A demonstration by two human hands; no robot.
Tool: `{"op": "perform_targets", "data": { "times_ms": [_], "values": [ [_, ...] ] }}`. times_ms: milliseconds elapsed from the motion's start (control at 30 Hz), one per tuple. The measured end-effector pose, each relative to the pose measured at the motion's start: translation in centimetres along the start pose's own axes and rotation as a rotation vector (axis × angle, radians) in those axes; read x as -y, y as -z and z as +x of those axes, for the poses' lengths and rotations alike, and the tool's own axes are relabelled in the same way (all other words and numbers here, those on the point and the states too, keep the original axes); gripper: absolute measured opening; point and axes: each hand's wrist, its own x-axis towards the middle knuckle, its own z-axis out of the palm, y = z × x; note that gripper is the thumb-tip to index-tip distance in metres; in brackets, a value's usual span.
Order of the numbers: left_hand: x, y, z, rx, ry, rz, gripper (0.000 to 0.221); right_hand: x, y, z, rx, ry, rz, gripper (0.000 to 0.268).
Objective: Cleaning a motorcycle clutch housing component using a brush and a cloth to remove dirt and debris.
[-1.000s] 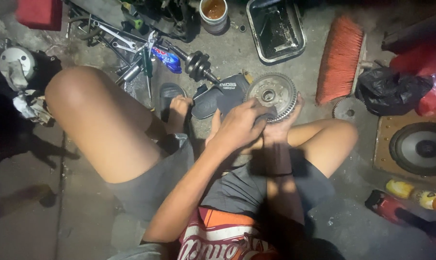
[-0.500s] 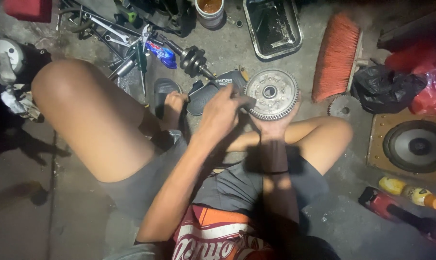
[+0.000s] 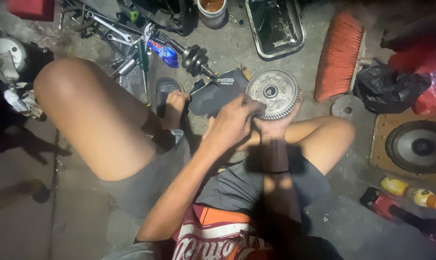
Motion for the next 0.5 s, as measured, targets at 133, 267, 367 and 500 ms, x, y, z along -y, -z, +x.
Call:
{"op": "perform_targets", "data": {
  "times_ms": [133, 267, 367, 500],
  "values": [
    [1.0, -0.9, 0.1, 0.002, 0.041, 0.046, 0.023, -0.2, -0.8, 0.0, 0.049, -0.048, -0.038, 0.083],
    [0.5, 0.2, 0.7, -0.126, 0.099, -0.049, 0.032, -0.3, -1.9, 0.4, 0.104, -0.100, -0.072, 0.081],
    [0.8, 0.0, 0.6, -0.222, 0.167, -0.166, 0.028, -0.4, -2.5, 0.3, 0.138, -0.133, -0.098, 0.079],
    [0.3, 1.6, 0.8, -0.288, 0.175, -0.225, 0.022, -0.3, -3.3, 0.0, 0.180, -0.170, -0.119, 0.078]
  ]
}}
